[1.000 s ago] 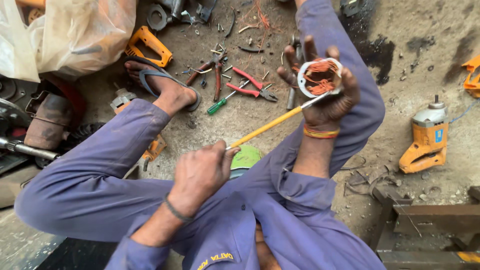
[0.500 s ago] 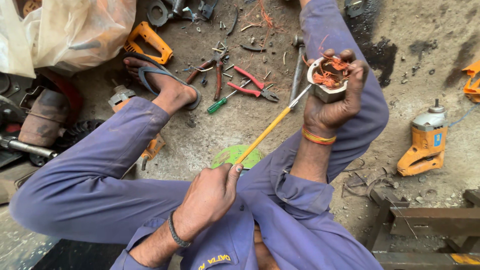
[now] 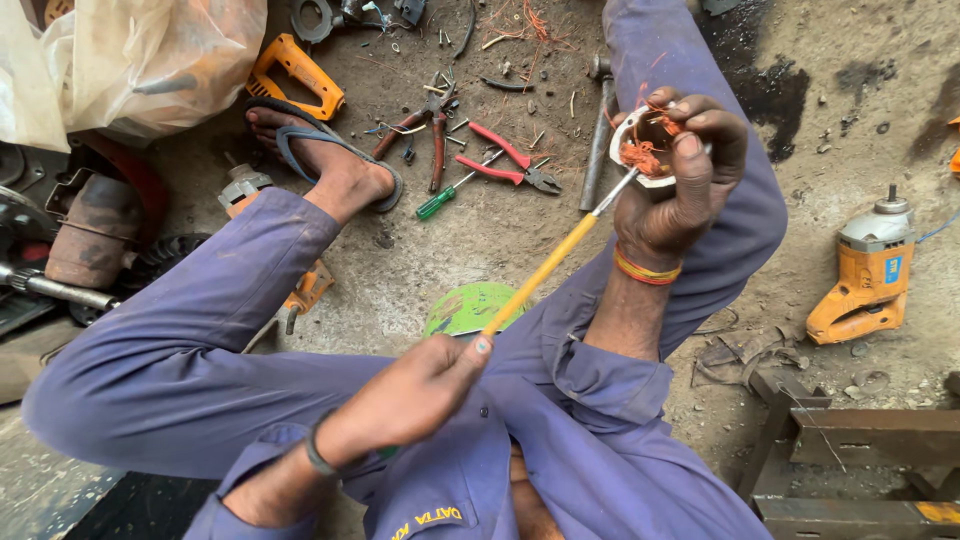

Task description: The person sits on the workshop floor and dismantles an electric motor stator, prying orange copper windings out of the metal housing with a screwdriver and pulling the wire out by hand. They then use pliers to grip and extract remaining wire bundles from the housing.

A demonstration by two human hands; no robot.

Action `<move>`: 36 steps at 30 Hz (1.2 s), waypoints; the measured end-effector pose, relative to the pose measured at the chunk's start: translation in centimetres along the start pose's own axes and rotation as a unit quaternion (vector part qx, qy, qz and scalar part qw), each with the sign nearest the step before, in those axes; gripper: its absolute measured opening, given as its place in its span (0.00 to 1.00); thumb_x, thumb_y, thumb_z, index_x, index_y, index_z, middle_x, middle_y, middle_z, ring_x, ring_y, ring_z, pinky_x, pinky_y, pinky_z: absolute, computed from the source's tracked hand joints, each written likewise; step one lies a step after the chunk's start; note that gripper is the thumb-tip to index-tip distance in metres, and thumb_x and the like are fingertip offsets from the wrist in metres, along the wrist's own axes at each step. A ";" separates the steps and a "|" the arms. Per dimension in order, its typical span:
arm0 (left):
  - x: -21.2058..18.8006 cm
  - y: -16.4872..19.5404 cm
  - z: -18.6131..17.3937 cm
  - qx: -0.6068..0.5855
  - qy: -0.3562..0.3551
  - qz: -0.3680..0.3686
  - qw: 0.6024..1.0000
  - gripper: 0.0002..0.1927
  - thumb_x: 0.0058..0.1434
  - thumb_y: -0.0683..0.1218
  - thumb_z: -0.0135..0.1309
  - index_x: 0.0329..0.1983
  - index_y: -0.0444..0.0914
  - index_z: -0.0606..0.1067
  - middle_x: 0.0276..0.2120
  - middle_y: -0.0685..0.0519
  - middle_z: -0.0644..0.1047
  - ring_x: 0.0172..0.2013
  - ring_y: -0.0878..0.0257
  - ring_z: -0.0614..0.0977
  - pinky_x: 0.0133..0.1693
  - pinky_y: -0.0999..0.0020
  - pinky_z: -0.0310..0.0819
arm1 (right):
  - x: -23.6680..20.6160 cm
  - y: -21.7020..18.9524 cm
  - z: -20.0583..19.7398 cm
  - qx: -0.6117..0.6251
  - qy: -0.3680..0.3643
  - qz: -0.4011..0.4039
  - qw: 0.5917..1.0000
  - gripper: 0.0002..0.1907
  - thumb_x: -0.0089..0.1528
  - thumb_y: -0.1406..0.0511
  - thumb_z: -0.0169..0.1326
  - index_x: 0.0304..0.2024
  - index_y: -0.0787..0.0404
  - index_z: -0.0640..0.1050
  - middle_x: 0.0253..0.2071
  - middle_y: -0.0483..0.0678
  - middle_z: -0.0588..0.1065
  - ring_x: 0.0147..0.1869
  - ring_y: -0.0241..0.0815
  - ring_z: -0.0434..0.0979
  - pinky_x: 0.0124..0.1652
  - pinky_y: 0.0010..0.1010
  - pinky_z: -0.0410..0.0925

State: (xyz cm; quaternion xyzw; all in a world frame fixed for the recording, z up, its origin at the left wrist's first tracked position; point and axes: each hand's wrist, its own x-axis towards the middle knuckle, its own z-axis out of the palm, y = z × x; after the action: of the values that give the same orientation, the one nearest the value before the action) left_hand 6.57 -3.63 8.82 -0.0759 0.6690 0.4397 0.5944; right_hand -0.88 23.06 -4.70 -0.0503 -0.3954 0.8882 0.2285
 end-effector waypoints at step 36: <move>1.4 -1.0 -0.6 -0.066 -0.052 -0.003 0.996 0.36 0.70 0.65 0.41 0.23 0.30 0.76 0.17 0.35 0.74 0.21 0.41 0.77 0.27 0.45 0.72 | 2.2 -1.5 -0.4 -0.096 -0.121 0.115 0.981 0.05 0.52 0.74 0.50 0.30 0.70 0.76 0.35 0.55 0.76 0.47 0.51 0.76 0.50 0.38 0.72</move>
State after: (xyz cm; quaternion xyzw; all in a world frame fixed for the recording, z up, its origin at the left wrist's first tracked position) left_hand 6.31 -4.04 7.04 -0.0943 0.6063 0.4842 0.6237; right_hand -2.16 25.20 -3.70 -0.0088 -0.4951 0.8660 0.0695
